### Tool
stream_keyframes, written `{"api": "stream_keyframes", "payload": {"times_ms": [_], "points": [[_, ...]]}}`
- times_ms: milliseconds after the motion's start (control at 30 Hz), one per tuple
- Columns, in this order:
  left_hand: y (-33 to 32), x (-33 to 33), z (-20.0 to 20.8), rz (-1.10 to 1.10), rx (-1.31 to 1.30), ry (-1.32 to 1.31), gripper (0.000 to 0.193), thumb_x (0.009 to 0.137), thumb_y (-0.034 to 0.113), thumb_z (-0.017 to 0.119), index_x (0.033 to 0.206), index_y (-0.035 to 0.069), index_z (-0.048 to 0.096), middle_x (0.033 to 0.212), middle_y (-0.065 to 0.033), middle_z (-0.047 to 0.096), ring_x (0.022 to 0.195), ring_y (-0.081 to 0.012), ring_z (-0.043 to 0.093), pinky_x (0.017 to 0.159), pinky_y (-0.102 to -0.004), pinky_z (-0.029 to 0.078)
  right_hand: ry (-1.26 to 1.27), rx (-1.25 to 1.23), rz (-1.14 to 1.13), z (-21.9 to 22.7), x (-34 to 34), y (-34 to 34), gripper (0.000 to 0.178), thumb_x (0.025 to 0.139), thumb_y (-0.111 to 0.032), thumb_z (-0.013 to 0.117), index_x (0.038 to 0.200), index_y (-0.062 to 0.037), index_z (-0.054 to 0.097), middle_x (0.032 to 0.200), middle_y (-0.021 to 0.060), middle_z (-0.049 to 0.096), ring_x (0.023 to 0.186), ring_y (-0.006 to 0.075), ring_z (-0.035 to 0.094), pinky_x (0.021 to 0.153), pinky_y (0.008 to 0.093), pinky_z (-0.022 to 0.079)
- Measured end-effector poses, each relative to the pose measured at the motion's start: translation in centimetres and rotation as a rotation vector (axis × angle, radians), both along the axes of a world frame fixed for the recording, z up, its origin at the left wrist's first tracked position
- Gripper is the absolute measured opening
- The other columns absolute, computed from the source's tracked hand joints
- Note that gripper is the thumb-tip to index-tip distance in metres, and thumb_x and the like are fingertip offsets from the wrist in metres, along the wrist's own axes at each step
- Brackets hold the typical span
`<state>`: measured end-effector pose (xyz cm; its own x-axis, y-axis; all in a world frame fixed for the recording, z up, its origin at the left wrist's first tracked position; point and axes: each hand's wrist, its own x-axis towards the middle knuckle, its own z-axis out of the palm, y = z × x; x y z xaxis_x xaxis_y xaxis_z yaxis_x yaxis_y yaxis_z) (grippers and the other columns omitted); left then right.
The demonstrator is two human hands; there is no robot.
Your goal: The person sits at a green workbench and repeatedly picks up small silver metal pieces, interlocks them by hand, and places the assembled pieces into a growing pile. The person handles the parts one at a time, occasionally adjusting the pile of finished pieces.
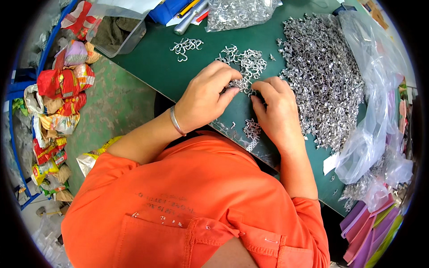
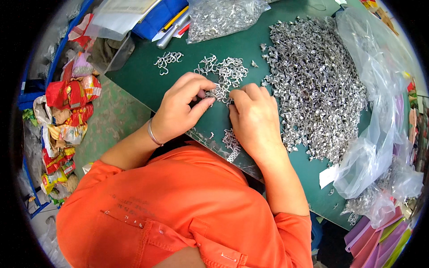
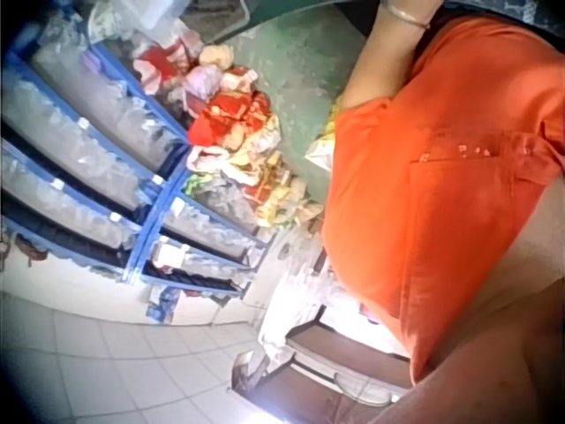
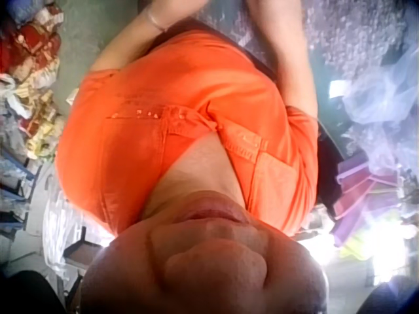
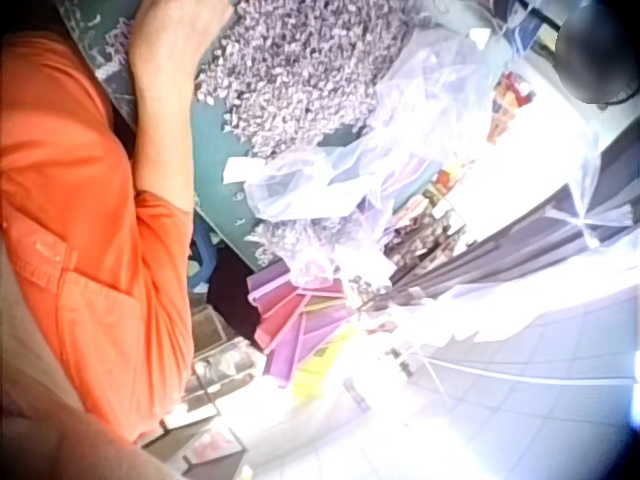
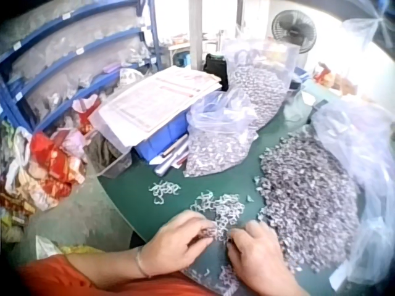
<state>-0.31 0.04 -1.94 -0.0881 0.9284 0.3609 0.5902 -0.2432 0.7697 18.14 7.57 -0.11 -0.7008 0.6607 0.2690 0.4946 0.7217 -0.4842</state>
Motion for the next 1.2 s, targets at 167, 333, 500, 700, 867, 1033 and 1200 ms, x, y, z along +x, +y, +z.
{"api": "stream_keyframes", "payload": {"times_ms": [167,333,500,700,867,1033,1200], "points": [[-0.1,0.2,0.3,-0.014,0.054,0.054,0.022,0.084,-0.004,0.069,0.105,0.001,0.065,0.104,-0.0110,0.061,0.079,-0.0180,0.062,0.067,-0.0274,0.052,0.032,0.050,0.041,-0.4,0.2,0.0,0.019,0.075,-0.002,0.069,0.093,-0.0077,0.065,0.089,0.0070,0.061,0.085,0.0292,0.058,0.075,0.0415,0.044],[-0.3,0.7,0.5,-0.039,0.054,0.004,0.022,0.085,-0.006,0.068,0.106,0.001,0.066,0.104,-0.0116,0.061,0.079,-0.0178,0.062,0.067,-0.0265,0.052,0.091,-0.006,0.055,-0.9,0.2,0.1,0.024,0.073,0.004,0.064,0.094,-0.0073,0.061,0.084,0.0072,0.061,0.083,0.0292,0.059,0.075,0.0416,0.044],[-0.5,1.0,0.9,-0.038,0.037,-0.051,0.022,0.085,-0.007,0.067,0.106,0.000,0.066,0.104,-0.0111,0.061,0.078,-0.0164,0.062,0.067,-0.0259,0.053,0.163,-0.044,0.052,-0.8,0.2,0.1,0.026,0.072,0.005,0.063,0.095,-0.0067,0.060,0.081,0.0076,0.060,0.079,0.0301,0.059,0.073,0.0420,0.044],[-0.6,0.8,0.9,-0.045,0.064,-0.054,0.022,0.086,-0.007,0.066,0.107,0.000,0.066,0.105,-0.0113,0.061,0.078,-0.0155,0.063,0.067,-0.0256,0.052,0.136,-0.123,0.092,-0.4,0.5,-0.1,0.027,0.073,0.006,0.070,0.096,-0.0055,0.061,0.085,0.0103,0.062,0.081,0.0309,0.062,0.074,0.0406,0.049],[-1.2,1.3,1.9,-0.051,-0.034,-0.187,0.022,0.084,-0.004,0.071,0.105,0.000,0.067,0.101,-0.0095,0.063,0.078,-0.0137,0.063,0.066,-0.0250,0.052,0.431,-0.639,0.000,-0.4,0.6,-0.5,0.023,0.079,0.010,0.072,0.095,-0.0024,0.061,0.090,0.0062,0.064,0.085,0.0151,0.065,0.076,0.0258,0.052],[-1.4,1.0,1.7,-0.120,-0.135,-0.307,0.012,0.085,0.000,0.073,0.097,-0.001,0.069,0.088,-0.0076,0.066,0.072,-0.0115,0.062,0.063,-0.0247,0.050,0.807,-0.913,0.181,-0.2,0.7,-0.5,0.020,0.084,0.013,0.068,0.094,-0.0009,0.059,0.098,0.0057,0.062,0.091,0.0130,0.063,0.081,0.0258,0.053],[-1.6,1.0,2.0,-0.090,-0.069,-0.269,0.005,0.087,0.000,0.071,0.092,-0.001,0.070,0.080,-0.0070,0.066,0.067,-0.0104,0.062,0.060,-0.0240,0.049,0.831,-0.861,0.226,0.0,0.6,-0.6,0.022,0.084,0.015,0.066,0.097,-0.0009,0.058,0.099,0.0072,0.061,0.094,0.0155,0.065,0.084,0.0278,0.054]]}}
